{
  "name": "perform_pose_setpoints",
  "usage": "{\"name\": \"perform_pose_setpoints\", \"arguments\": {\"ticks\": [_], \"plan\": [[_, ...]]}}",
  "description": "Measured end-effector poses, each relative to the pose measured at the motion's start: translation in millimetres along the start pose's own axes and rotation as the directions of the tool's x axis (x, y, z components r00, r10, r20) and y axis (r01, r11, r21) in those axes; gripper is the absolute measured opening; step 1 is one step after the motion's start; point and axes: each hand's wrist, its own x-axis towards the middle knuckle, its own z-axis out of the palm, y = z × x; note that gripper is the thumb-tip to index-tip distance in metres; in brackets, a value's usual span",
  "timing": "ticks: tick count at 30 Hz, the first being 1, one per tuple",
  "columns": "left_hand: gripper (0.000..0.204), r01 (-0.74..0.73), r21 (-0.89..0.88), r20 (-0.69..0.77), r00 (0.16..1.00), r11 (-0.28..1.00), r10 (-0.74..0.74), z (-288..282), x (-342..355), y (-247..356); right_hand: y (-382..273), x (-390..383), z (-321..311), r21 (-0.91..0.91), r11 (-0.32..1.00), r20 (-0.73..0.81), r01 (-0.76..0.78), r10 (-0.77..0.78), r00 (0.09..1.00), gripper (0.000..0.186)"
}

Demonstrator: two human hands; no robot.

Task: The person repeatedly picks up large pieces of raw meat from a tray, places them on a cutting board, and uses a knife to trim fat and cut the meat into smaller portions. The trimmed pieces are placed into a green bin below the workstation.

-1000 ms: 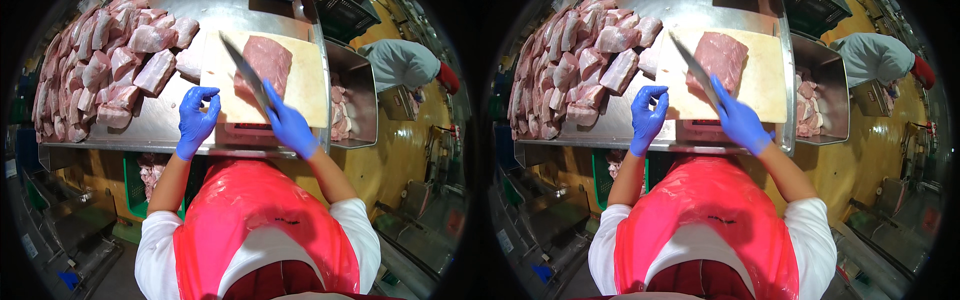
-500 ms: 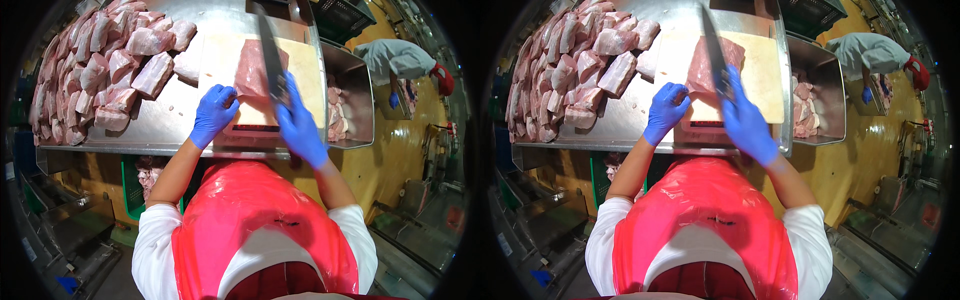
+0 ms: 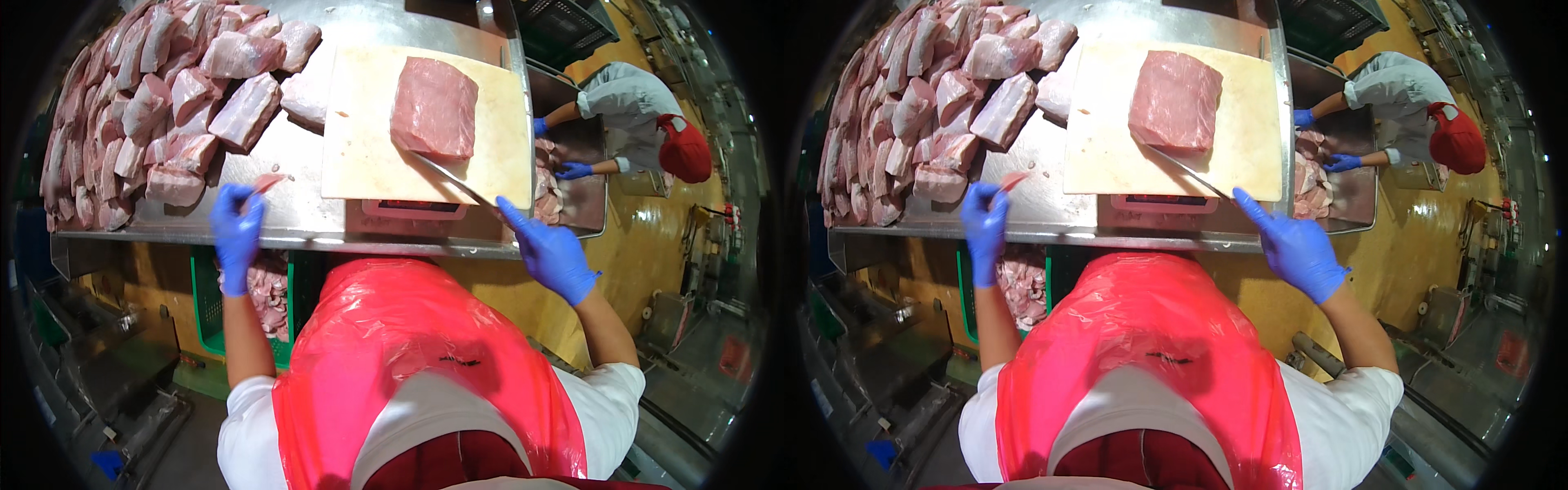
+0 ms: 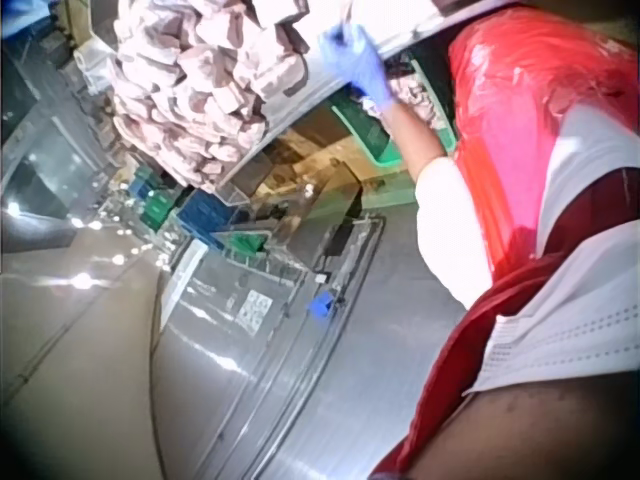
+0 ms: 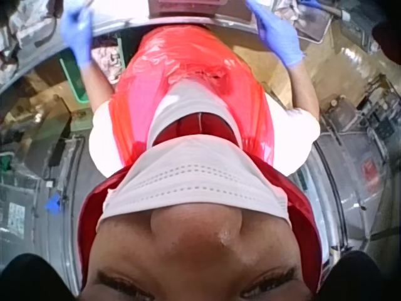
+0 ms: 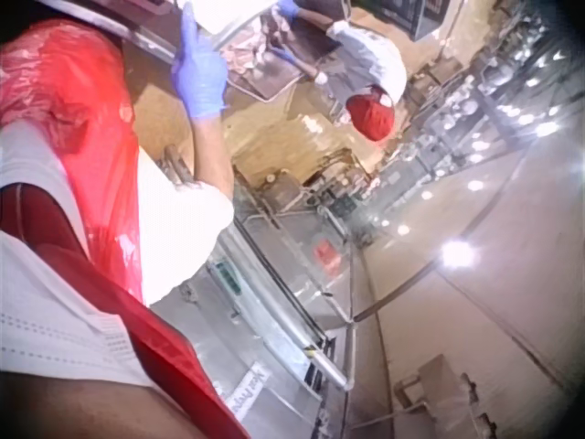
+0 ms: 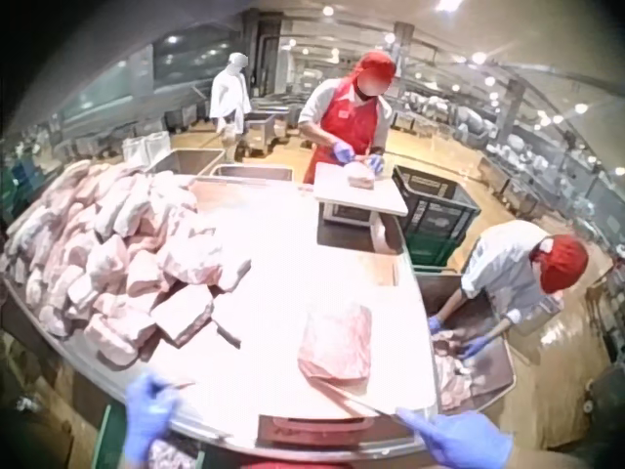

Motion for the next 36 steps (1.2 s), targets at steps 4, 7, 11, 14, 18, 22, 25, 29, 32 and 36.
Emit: {"name": "perform_pose_setpoints", "arguments": {"ticks": [4, 7, 11, 14, 18, 22, 25, 29, 32, 36], "plan": [[0.044, 0.169, 0.709, 0.188, 0.891, 0.685, -0.414, -71, -68, -63, 37, 60, 12, 0.594, 0.796, -0.282, 0.116, 0.071, 0.957, 0.064], [0.055, 0.048, 0.430, 0.151, 0.981, 0.902, -0.124, -4, -30, -15, 42, 149, 21, 0.945, 0.266, -0.277, 0.193, 0.326, 0.904, 0.043], [0.055, 0.011, -0.344, 0.166, 0.985, 0.939, 0.049, 141, 45, 55, -16, 200, 52, 0.932, 0.002, -0.334, 0.363, 0.395, 0.856, 0.016], [0.051, 0.026, -0.451, 0.324, 0.936, 0.892, 0.137, 211, 102, 82, -64, 191, 66, 0.933, -0.060, -0.301, 0.354, 0.408, 0.862, 0.031], [0.045, 0.065, -0.406, 0.416, 0.901, 0.911, 0.121, 202, 107, 81, -44, 162, 71, 0.966, 0.004, -0.248, 0.259, 0.311, 0.917, 0.060], [0.025, -0.217, -0.045, -0.011, 0.976, 0.975, 0.217, 167, 37, 91, -14, 148, 61, 0.883, 0.402, -0.340, 0.243, 0.192, 0.921, 0.065], [0.019, -0.447, 0.143, 0.029, 0.894, 0.883, 0.448, 178, 22, 109, -31, 161, 44, 0.808, 0.539, -0.360, 0.238, 0.131, 0.924, 0.067], [0.021, -0.439, 0.246, 0.085, 0.898, 0.864, 0.432, 179, 31, 93, -30, 146, 45, 0.680, 0.715, -0.280, 0.161, 0.050, 0.959, 0.069], [0.018, -0.471, 0.219, 0.068, 0.881, 0.854, 0.468, 182, 23, 84, -21, 81, 59, 0.531, 0.841, -0.203, 0.109, 0.001, 0.979, 0.073], [0.019, -0.440, 0.202, 0.036, 0.896, 0.875, 0.442, 180, 27, 85, -5, 10, 48, 0.319, 0.945, 0.058, -0.078, 0.063, 0.996, 0.077]]}}
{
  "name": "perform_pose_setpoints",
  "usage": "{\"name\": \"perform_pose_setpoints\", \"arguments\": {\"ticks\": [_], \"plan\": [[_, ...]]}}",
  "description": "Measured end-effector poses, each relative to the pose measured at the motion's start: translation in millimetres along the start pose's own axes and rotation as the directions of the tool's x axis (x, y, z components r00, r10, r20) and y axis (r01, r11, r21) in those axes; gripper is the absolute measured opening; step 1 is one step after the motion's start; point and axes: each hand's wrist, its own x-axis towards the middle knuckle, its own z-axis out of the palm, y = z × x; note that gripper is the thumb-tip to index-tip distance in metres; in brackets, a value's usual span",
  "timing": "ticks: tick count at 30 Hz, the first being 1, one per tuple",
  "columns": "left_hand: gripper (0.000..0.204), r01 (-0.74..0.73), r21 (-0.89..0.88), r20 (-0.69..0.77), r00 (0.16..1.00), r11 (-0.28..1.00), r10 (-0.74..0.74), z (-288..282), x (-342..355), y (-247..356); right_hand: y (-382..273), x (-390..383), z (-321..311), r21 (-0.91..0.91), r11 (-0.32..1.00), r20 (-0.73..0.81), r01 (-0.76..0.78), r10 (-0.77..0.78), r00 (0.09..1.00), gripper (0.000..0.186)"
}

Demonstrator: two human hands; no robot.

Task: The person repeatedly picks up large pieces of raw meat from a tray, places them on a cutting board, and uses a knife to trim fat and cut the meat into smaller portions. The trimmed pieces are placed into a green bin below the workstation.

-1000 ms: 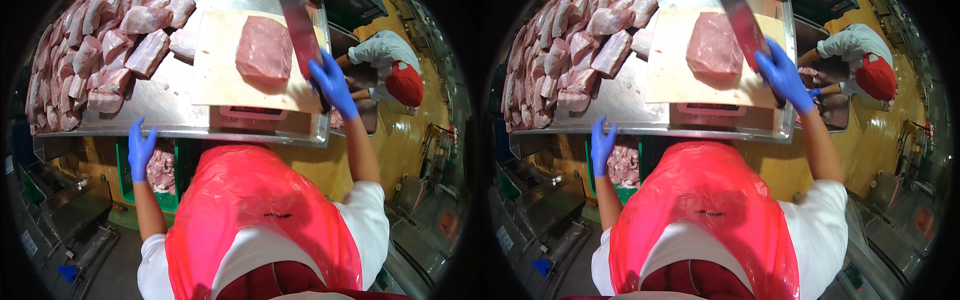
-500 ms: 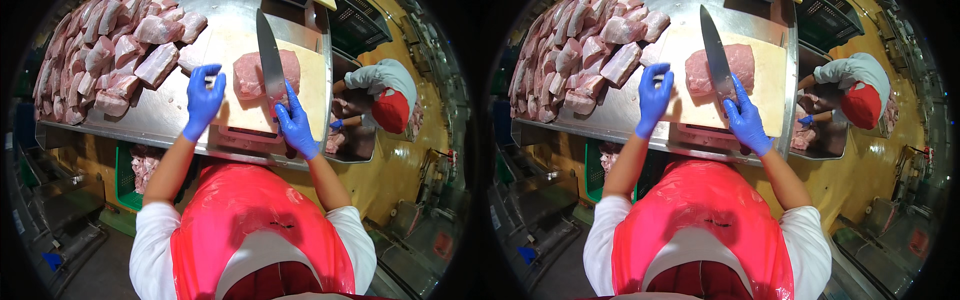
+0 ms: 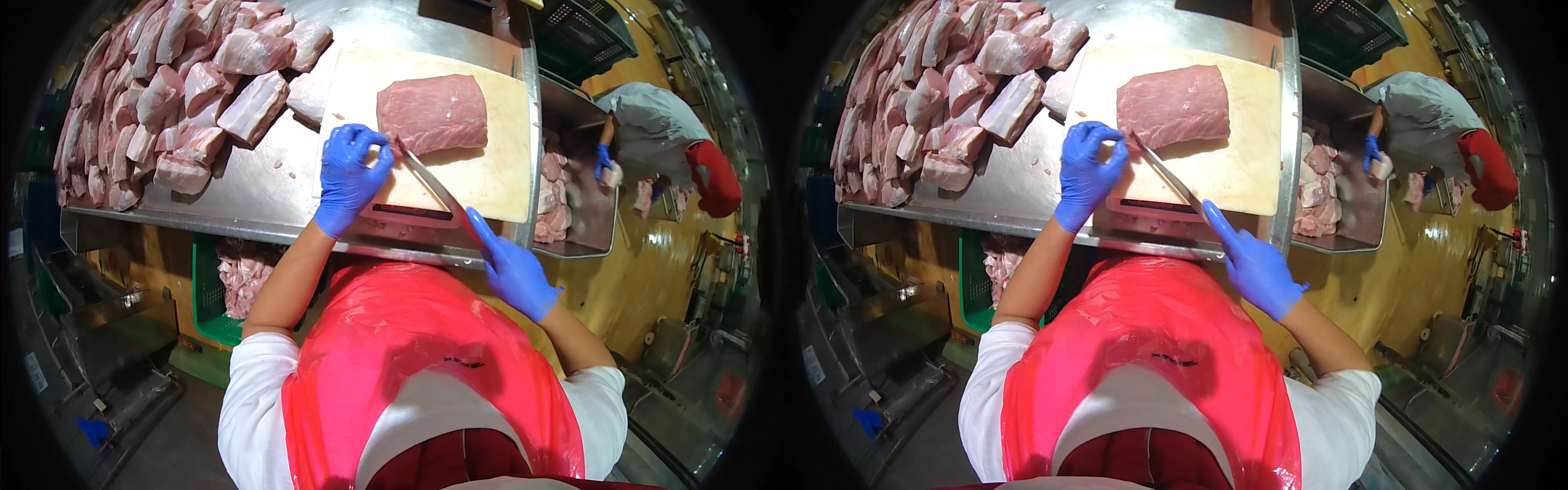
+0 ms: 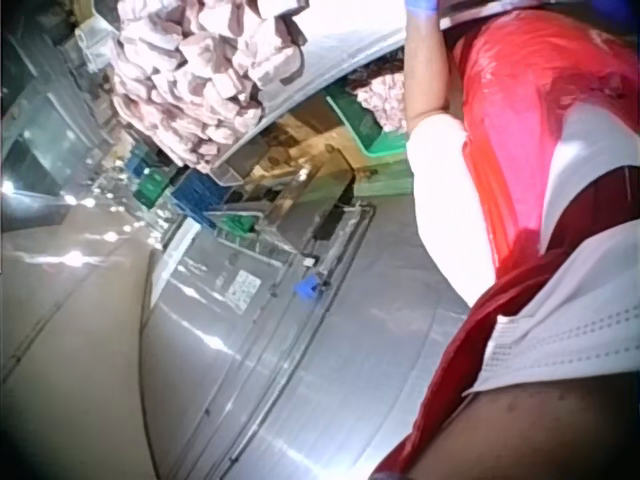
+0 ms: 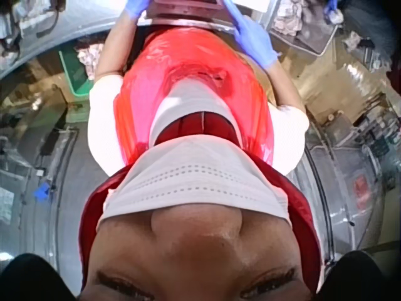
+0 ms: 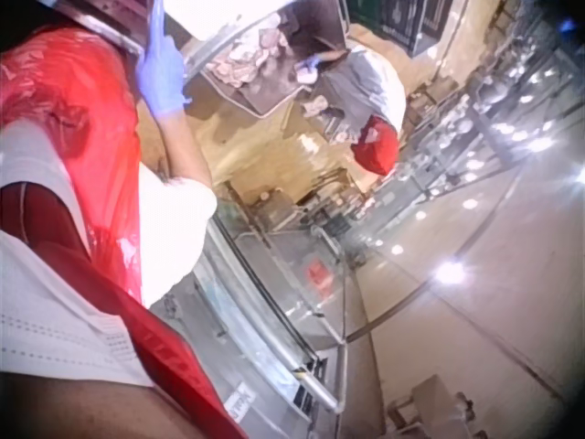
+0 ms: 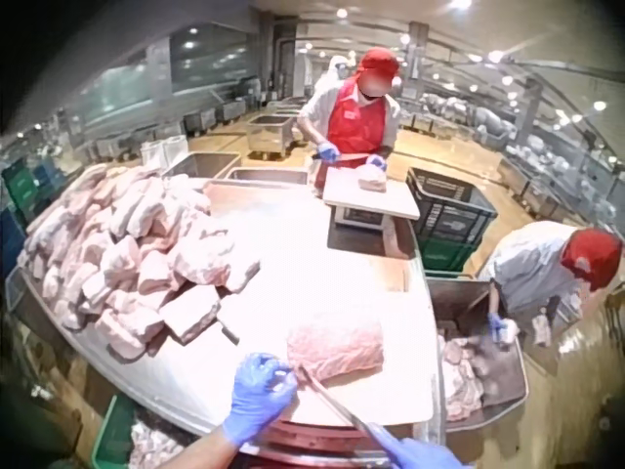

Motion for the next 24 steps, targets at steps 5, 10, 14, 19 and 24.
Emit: {"name": "perform_pose_setpoints", "arguments": {"ticks": [5, 10, 14, 19, 24], "plan": [[0.036, 0.336, -0.231, 0.108, 0.942, 0.913, -0.319, -2, 8, 6, 16, -29, -30, 0.175, 0.984, -0.037, -0.045, 0.052, 0.998, 0.073], [0.019, 0.411, -0.315, 0.218, 0.908, 0.855, -0.356, -4, 16, -21, -48, 44, -5, 0.492, 0.860, -0.403, 0.137, 0.086, 0.911, 0.069], [0.014, 0.488, -0.457, 0.404, 0.859, 0.743, -0.315, -9, 10, -37, -88, 145, 12, 0.390, 0.899, -0.536, 0.200, 0.045, 0.843, 0.071], [0.012, 0.434, -0.422, 0.413, 0.874, 0.796, -0.258, -21, 18, -50, -84, 121, 27, 0.132, 0.991, -0.313, -0.011, 0.053, 0.948, 0.080], [0.010, 0.433, -0.312, 0.430, 0.858, 0.846, -0.281, -44, 35, -75, -83, 15, 2, -0.122, 0.963, -0.080, -0.241, 0.232, 0.969, 0.088]]}}
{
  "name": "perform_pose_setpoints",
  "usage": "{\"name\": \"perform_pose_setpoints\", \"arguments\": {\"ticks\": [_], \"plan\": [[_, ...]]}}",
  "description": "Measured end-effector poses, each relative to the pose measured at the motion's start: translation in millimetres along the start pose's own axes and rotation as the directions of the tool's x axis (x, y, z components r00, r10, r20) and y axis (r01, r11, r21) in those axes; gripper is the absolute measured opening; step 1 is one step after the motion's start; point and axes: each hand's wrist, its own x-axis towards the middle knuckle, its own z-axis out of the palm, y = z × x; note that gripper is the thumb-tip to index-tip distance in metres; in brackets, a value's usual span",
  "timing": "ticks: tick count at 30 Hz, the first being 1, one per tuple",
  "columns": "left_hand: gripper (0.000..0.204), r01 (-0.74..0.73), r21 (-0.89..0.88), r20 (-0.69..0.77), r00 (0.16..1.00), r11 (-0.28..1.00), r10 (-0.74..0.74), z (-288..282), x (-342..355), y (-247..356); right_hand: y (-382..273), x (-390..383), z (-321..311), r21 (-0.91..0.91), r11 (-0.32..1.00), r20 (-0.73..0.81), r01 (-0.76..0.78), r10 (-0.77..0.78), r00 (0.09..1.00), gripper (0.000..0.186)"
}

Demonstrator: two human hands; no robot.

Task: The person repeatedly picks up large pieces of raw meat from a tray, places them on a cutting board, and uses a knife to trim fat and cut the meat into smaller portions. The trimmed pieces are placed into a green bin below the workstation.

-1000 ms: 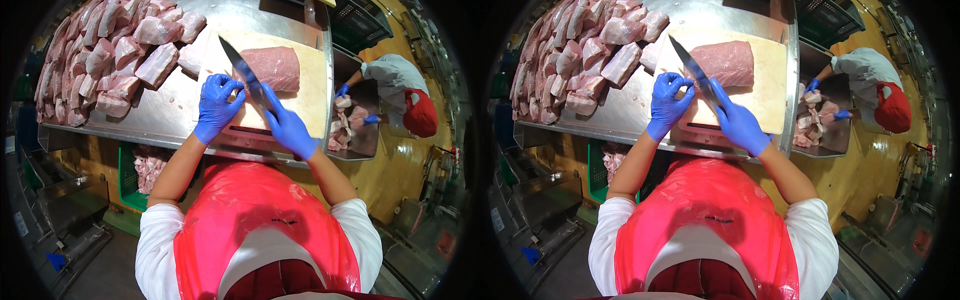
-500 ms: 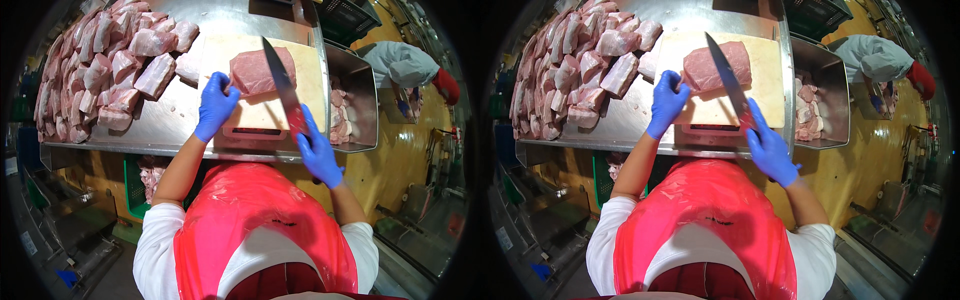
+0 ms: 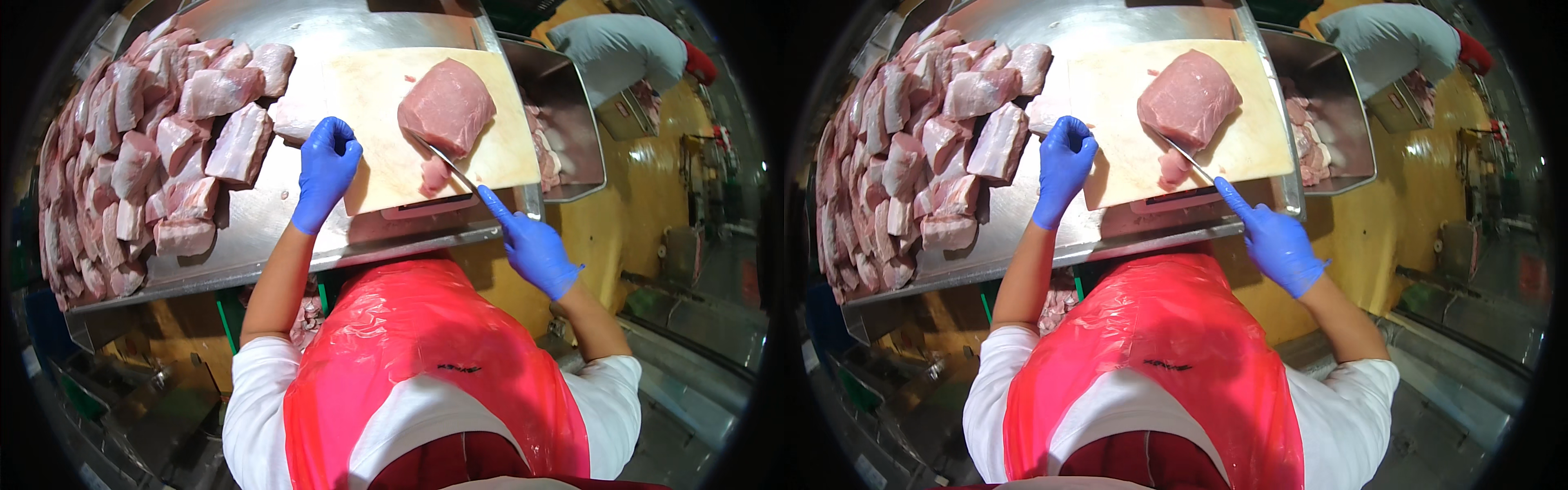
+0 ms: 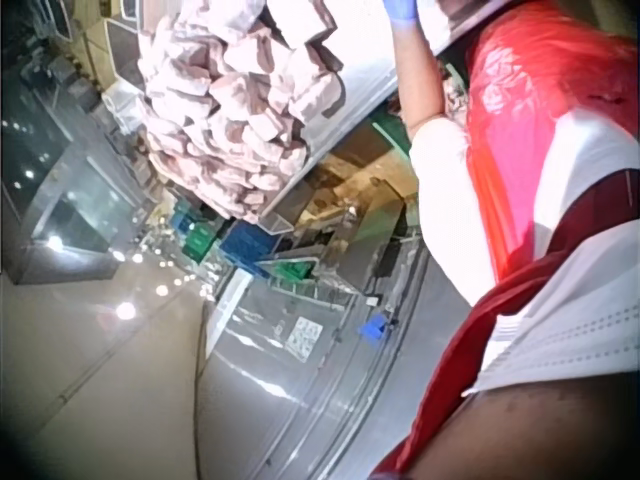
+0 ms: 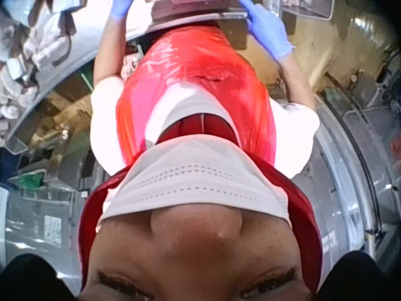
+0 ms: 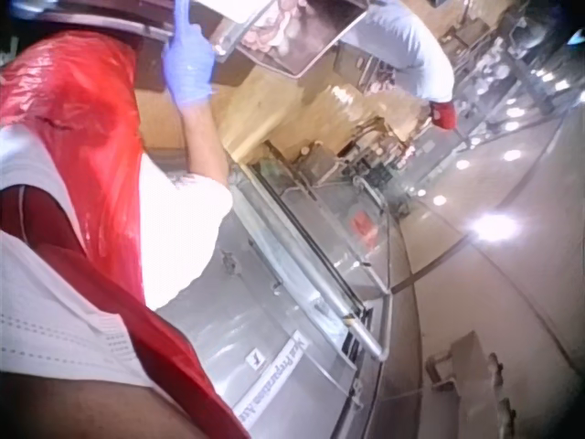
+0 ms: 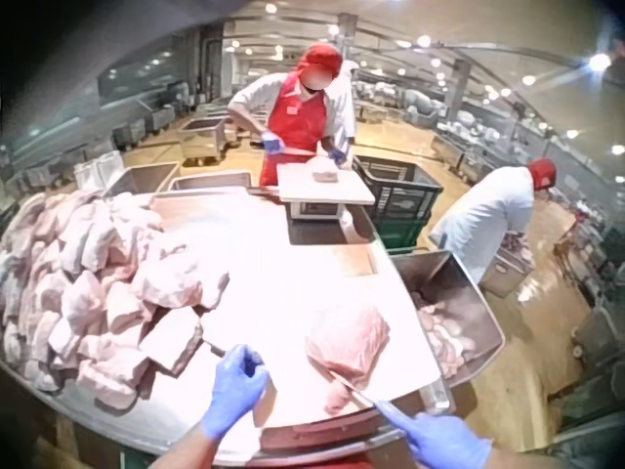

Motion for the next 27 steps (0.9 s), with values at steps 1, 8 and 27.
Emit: {"name": "perform_pose_setpoints", "arguments": {"ticks": [1, 8, 27], "plan": [[0.013, -0.163, 0.034, -0.001, 0.987, 0.986, 0.163, 2, -5, 8, 2, -8, -3, -0.042, 0.999, 0.023, -0.003, 0.004, 1.000, 0.088], [0.039, -0.582, 0.298, 0.253, 0.812, 0.756, 0.526, 52, -41, 39, -15, 29, -13, 0.280, 0.948, -0.409, 0.153, -0.026, 0.912, 0.065], [0.026, -0.476, 0.267, 0.301, 0.867, 0.838, 0.397, 61, -55, 36, 6, 67, 8, 0.025, 0.962, -0.135, 0.272, -0.267, 0.954, 0.081]]}}
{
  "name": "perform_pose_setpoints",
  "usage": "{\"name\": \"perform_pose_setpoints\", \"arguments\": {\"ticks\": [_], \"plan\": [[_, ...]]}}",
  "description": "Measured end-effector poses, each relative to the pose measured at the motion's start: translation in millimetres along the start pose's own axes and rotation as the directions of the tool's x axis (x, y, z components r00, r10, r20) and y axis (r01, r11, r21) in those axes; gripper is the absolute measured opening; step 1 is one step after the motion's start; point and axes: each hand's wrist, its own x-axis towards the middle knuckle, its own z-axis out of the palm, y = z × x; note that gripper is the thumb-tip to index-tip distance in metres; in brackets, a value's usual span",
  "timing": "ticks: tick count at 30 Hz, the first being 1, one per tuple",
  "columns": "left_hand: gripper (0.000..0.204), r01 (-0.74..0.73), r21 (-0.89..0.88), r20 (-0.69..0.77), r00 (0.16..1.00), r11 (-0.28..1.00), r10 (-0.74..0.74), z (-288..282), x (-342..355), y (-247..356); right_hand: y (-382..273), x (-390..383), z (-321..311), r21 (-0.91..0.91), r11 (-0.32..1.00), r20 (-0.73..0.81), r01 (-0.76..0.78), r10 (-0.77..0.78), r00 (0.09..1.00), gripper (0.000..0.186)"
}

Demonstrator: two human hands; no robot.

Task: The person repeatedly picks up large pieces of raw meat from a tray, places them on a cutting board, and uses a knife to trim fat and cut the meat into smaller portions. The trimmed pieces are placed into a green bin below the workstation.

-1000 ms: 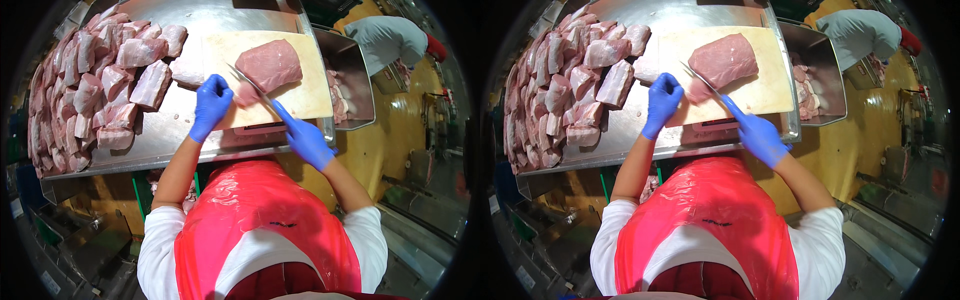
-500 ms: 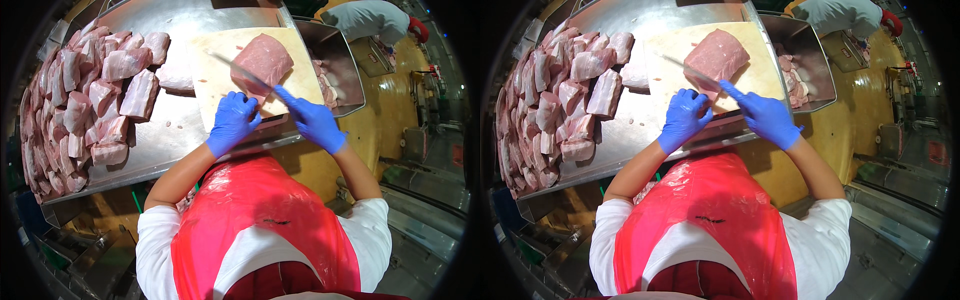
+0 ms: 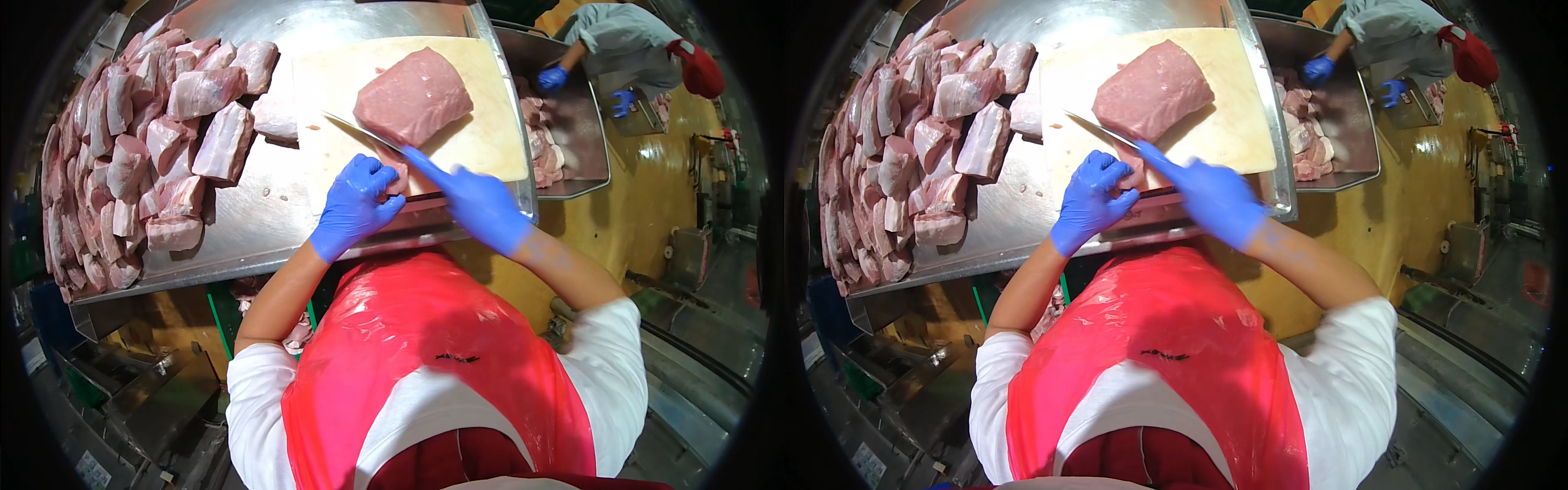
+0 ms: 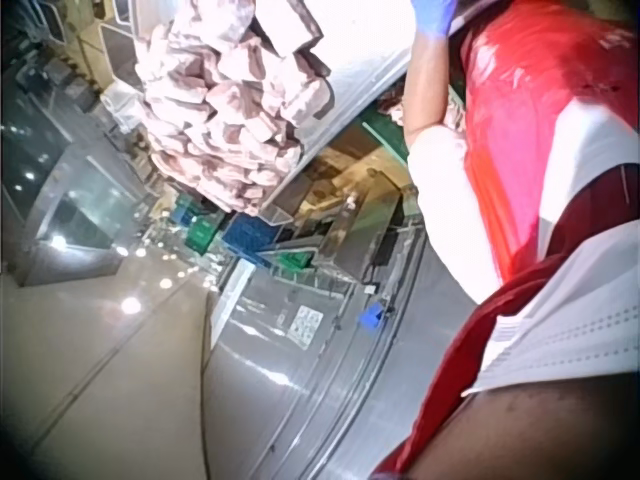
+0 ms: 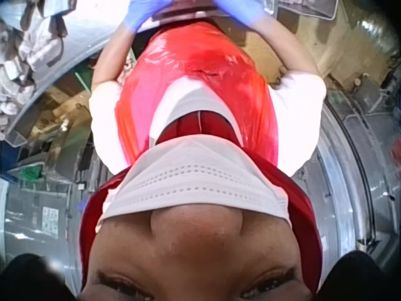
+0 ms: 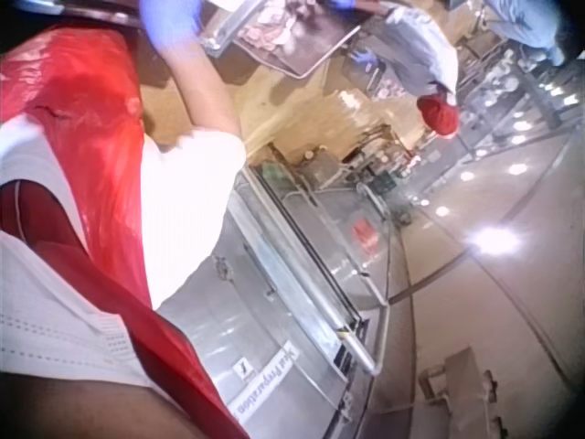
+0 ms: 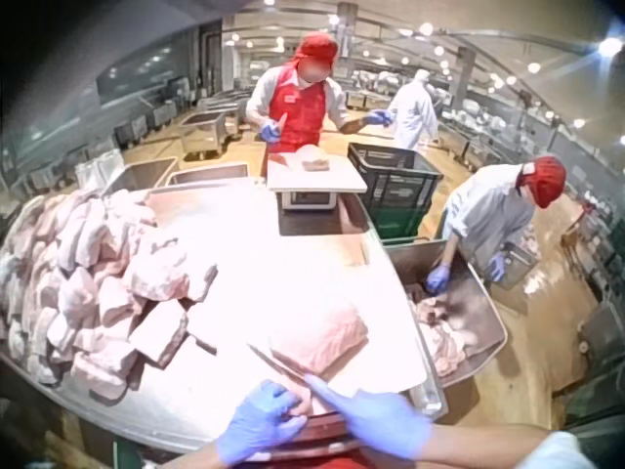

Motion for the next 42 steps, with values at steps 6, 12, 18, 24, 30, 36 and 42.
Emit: {"name": "perform_pose_setpoints", "arguments": {"ticks": [6, 12, 18, 24, 30, 36, 42], "plan": [[0.016, 0.262, -0.478, -0.146, 0.918, 0.839, -0.370, -68, -71, -18, -5, 46, 20, 0.086, 0.996, -0.053, -0.010, 0.015, 0.998, 0.078], [0.056, 0.941, 0.277, 0.014, 0.199, 0.195, -0.980, -85, -330, -80, 81, 10, -43, 0.306, 0.930, -0.160, 0.202, -0.159, 0.974, 0.047], [0.042, 0.541, 0.010, -0.272, 0.811, 0.841, -0.518, -60, -122, -12, 160, 140, 1, 0.928, 0.329, -0.302, 0.175, 0.389, 0.870, 0.029], [0.047, 0.379, -0.517, -0.200, 0.819, 0.768, -0.538, -2, 65, -46, 102, 159, 8, 0.916, 0.295, -0.381, 0.270, 0.438, 0.814, 0.024], [0.035, 0.313, -0.638, -0.132, 0.855, 0.703, -0.501, -33, 73, -70, 111, 82, 7, 0.835, 0.525, -0.430, 0.166, 0.433, 0.792, 0.023], [0.013, 0.212, -0.362, -0.465, 0.803, 0.908, -0.373, -35, 33, -39, -5, 23, -8, 0.922, 0.370, 0.036, -0.118, 0.223, 0.974, 0.067], [0.012, 0.128, -0.077, -0.428, 0.891, 0.989, -0.149, -11, 46, -40, -10, 38, 6, 0.676, 0.731, -0.049, -0.086, 0.161, 0.986, 0.068]]}}
